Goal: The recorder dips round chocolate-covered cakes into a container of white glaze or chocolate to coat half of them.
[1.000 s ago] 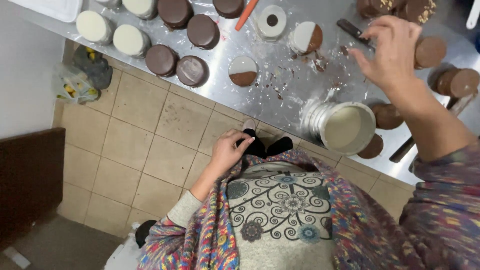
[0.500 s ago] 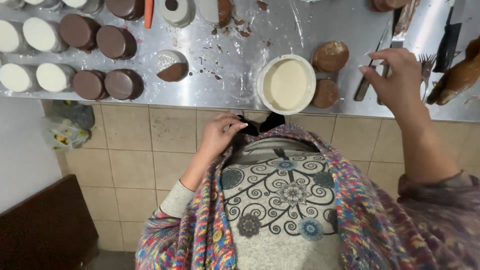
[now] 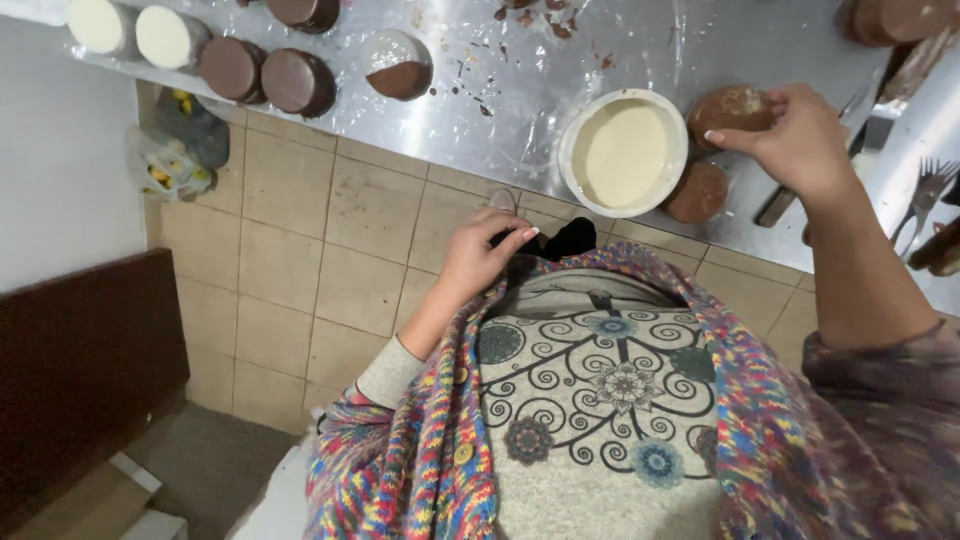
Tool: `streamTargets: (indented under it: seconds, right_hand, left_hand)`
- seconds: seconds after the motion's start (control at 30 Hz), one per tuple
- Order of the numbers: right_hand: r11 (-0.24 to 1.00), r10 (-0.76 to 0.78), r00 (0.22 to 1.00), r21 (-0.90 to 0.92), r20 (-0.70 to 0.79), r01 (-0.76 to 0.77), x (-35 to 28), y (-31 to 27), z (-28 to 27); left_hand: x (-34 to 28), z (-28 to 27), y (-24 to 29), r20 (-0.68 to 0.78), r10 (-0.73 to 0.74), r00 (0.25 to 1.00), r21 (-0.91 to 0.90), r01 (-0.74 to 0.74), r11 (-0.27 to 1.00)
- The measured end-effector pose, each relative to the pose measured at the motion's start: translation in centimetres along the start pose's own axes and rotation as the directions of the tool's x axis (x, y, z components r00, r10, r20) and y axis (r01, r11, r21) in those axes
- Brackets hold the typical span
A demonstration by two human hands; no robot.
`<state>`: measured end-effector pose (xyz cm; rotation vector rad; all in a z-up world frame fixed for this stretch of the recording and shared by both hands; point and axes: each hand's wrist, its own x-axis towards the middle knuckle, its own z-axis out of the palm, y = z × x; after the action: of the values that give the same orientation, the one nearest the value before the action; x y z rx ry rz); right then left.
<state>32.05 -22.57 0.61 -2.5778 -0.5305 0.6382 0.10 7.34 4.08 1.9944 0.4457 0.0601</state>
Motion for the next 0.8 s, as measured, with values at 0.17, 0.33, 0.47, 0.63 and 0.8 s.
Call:
streamTargets:
  seconds: [0.17,0.33,0.47,0.63,0.8]
  right_hand:
    - [0.999,0.039,0.995,0.002,0.088,-0.039,1.8,2.2,0.2]
    - [0.973,0.014,0.986,0.227,0.168,-0.052,3.7,4.7,0.8]
    - [0.988,0.077,0.977,0.119,0.197,-0.102,4.2,6.2,0.6]
    - [0.971,0.046,0.968,0.216,0.245,-0.101,5.0,7.9,0.9]
    - [0.981,0.059,0.986,0.175,0.158,-0.087,2.3,3.3,-0.7]
  left_hand:
    - [-0.6,0.1,-0.2,-0.055,-0.004,0.998,-0.027,0.002,1.0]
    - [-0.6,0.0,-0.7,-0.069,0.005,0.998,-0.008,-0.006,1.0]
    - [-0.3,-0.2,-1.1,-0.04,-0.005,0.999,-0.025,0.004,1.0]
    - [0.2,-0.9,-0.8,-0.028,0.026,0.999,0.008,-0.026,1.0]
    - [0.7,-1.3,-1.2,0.006,0.007,1.0,0.012,-0.007,1.0]
